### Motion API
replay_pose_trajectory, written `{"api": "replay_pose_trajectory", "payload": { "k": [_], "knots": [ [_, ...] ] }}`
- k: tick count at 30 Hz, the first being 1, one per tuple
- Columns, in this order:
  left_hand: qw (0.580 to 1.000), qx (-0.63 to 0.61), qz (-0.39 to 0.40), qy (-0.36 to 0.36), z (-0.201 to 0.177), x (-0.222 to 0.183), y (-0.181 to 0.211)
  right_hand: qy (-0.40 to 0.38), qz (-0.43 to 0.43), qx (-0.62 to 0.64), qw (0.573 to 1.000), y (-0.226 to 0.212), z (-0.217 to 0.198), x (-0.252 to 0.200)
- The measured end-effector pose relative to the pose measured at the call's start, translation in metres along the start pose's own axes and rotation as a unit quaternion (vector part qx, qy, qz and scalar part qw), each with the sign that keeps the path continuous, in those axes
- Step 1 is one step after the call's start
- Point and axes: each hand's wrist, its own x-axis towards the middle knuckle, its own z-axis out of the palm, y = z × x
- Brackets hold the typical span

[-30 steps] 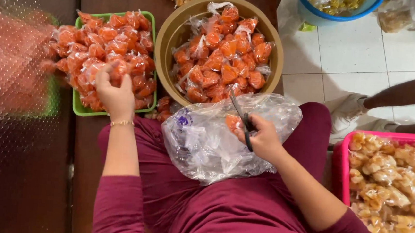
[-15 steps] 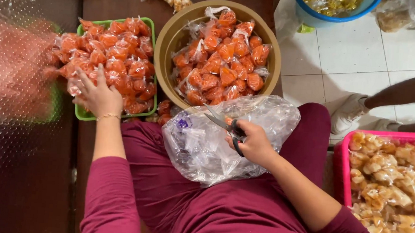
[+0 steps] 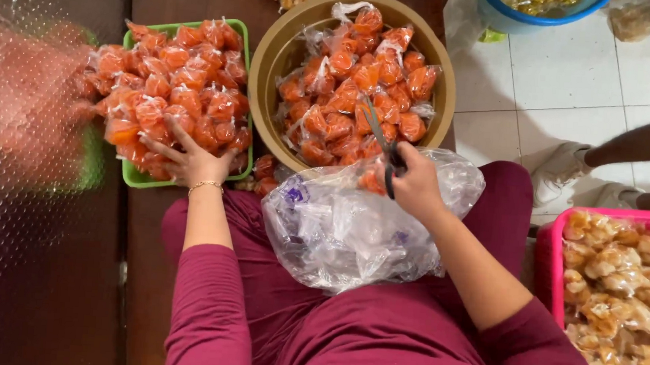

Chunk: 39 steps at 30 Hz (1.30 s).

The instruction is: The person uses shears to cut open small plastic packets of orange food product and places the contents into a larger plastic bag.

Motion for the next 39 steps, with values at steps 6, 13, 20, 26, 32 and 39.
{"api": "replay_pose_trajectory", "payload": {
  "k": [6, 13, 20, 26, 32, 39],
  "knots": [
    [0.999, 0.028, 0.025, 0.036, -0.012, 0.005, 0.014, 0.008, -0.039, -0.103, 0.994, 0.000, 0.027, 0.025],
    [0.985, -0.018, 0.095, 0.139, 0.026, 0.056, -0.004, 0.007, -0.020, -0.095, 0.995, 0.000, 0.030, 0.027],
    [0.967, -0.033, 0.140, 0.212, 0.033, 0.098, -0.001, -0.013, -0.003, -0.127, 0.992, -0.016, 0.024, 0.028],
    [0.943, 0.004, 0.184, 0.278, 0.030, 0.141, 0.004, -0.041, 0.000, -0.138, 0.990, -0.034, 0.019, 0.028],
    [0.981, 0.053, 0.143, 0.122, -0.008, 0.158, 0.035, -0.036, -0.023, -0.146, 0.988, -0.029, 0.021, 0.027],
    [0.982, 0.108, 0.081, -0.131, -0.061, 0.142, 0.060, -0.034, -0.027, -0.145, 0.989, -0.030, 0.020, 0.028]
  ]
}}
